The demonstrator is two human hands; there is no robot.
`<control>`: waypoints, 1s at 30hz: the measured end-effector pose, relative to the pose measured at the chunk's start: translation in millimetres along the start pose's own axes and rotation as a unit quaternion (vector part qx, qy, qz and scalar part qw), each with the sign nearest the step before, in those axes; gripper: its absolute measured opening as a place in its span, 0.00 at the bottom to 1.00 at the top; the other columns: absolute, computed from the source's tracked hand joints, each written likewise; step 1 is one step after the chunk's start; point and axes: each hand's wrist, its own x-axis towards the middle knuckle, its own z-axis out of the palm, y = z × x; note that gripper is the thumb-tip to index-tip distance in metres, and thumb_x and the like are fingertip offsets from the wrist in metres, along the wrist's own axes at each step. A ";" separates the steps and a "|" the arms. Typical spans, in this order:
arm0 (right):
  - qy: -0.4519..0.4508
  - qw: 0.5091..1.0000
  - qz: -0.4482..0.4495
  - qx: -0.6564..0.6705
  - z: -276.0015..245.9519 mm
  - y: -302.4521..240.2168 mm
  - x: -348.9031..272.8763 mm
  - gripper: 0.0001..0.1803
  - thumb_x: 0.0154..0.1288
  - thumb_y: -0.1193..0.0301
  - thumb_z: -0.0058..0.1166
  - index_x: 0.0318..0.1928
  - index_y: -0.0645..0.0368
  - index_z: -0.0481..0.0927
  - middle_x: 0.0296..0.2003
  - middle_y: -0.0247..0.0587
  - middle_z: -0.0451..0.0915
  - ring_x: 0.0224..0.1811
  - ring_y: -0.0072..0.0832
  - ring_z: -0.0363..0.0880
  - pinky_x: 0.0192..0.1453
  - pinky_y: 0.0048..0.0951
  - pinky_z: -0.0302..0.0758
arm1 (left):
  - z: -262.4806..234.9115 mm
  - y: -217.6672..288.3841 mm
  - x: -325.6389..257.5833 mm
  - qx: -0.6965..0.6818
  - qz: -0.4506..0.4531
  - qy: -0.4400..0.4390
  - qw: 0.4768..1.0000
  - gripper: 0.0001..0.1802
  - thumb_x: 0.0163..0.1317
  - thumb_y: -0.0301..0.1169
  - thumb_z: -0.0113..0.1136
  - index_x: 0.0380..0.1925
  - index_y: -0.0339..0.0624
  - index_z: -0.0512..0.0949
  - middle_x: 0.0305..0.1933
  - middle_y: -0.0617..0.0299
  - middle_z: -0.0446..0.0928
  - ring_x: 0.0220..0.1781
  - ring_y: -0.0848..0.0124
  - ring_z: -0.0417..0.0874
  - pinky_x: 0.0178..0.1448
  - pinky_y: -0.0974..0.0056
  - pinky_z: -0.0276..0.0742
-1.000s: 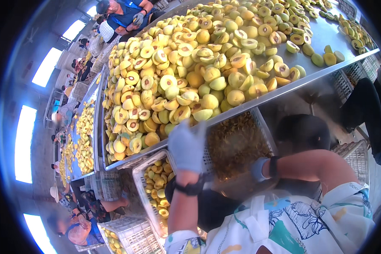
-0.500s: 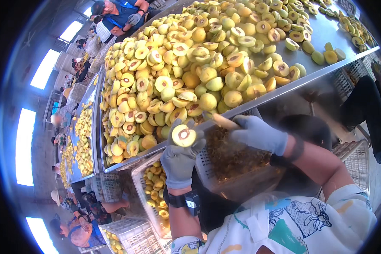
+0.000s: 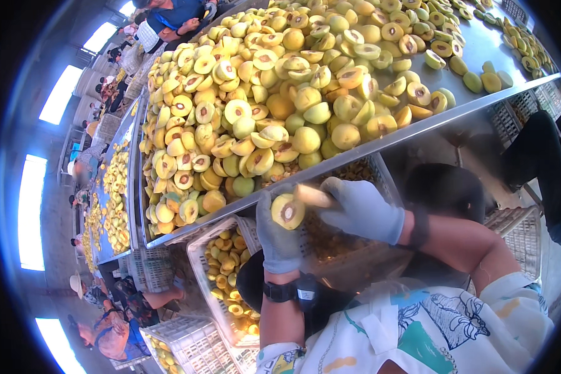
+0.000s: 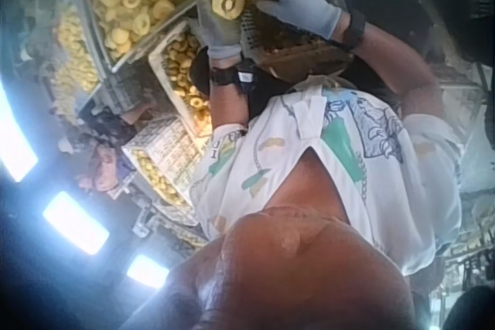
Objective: The person uses a specialized tool to remove the pits from apricots and then places the pitted fruit into a basket.
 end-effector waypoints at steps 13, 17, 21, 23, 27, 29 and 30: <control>-0.173 0.959 0.053 0.217 0.0 -18.1 -4.8 0.16 0.57 0.62 0.61 0.38 0.62 0.81 0.31 0.54 0.82 0.36 0.50 0.82 0.42 0.42 0.78 | 13.5 -3.0 -2.5 -0.231 -0.114 0.054 0.965 0.22 0.74 0.45 0.45 0.48 0.36 0.74 0.46 0.52 0.79 0.44 0.63 0.82 0.49 0.61 0.82; -0.117 0.993 -0.033 0.000 -6.8 -5.6 -7.6 0.18 0.58 0.63 0.61 0.47 0.58 0.79 0.33 0.52 0.82 0.38 0.49 0.82 0.42 0.42 0.78 | -2.3 -4.6 2.1 -0.210 -0.076 0.055 0.973 0.20 0.75 0.43 0.43 0.49 0.35 0.73 0.47 0.52 0.79 0.46 0.62 0.83 0.54 0.59 0.82; -0.061 0.997 -0.039 0.020 -1.7 -7.5 -8.8 0.20 0.63 0.62 0.58 0.51 0.56 0.72 0.32 0.50 0.82 0.36 0.49 0.82 0.39 0.43 0.79 | -1.7 -4.5 3.5 -0.248 -0.099 0.053 0.962 0.21 0.77 0.40 0.38 0.50 0.33 0.72 0.48 0.51 0.79 0.47 0.61 0.83 0.56 0.59 0.81; -0.076 0.997 -0.025 -0.012 -1.8 -10.1 -6.9 0.18 0.64 0.61 0.57 0.48 0.57 0.72 0.31 0.50 0.81 0.35 0.49 0.82 0.38 0.44 0.79 | 0.0 -0.8 3.2 -0.286 -0.123 0.047 0.949 0.21 0.78 0.40 0.37 0.50 0.33 0.72 0.48 0.51 0.79 0.47 0.61 0.83 0.56 0.59 0.81; -0.088 0.994 -0.012 -0.058 -0.4 -8.8 -4.8 0.16 0.66 0.59 0.56 0.41 0.59 0.72 0.29 0.51 0.81 0.32 0.50 0.82 0.36 0.45 0.78 | 11.4 2.8 0.6 -0.255 -0.129 0.071 0.956 0.20 0.78 0.38 0.35 0.50 0.32 0.72 0.47 0.50 0.80 0.46 0.62 0.83 0.55 0.59 0.82; -0.085 0.995 -0.012 -0.058 3.3 -5.1 -6.6 0.16 0.66 0.59 0.56 0.41 0.59 0.72 0.29 0.50 0.81 0.32 0.50 0.82 0.36 0.45 0.78 | 13.3 3.3 -0.1 -0.253 -0.137 0.074 0.955 0.20 0.78 0.37 0.35 0.50 0.32 0.72 0.46 0.50 0.80 0.46 0.62 0.83 0.55 0.59 0.82; -0.081 0.995 -0.013 -0.059 4.4 -4.1 -7.6 0.16 0.66 0.59 0.56 0.40 0.59 0.72 0.28 0.50 0.81 0.32 0.50 0.82 0.36 0.45 0.78 | 13.8 3.2 -0.7 -0.252 -0.132 0.064 0.957 0.19 0.78 0.37 0.35 0.50 0.32 0.72 0.46 0.51 0.80 0.45 0.62 0.83 0.55 0.59 0.82</control>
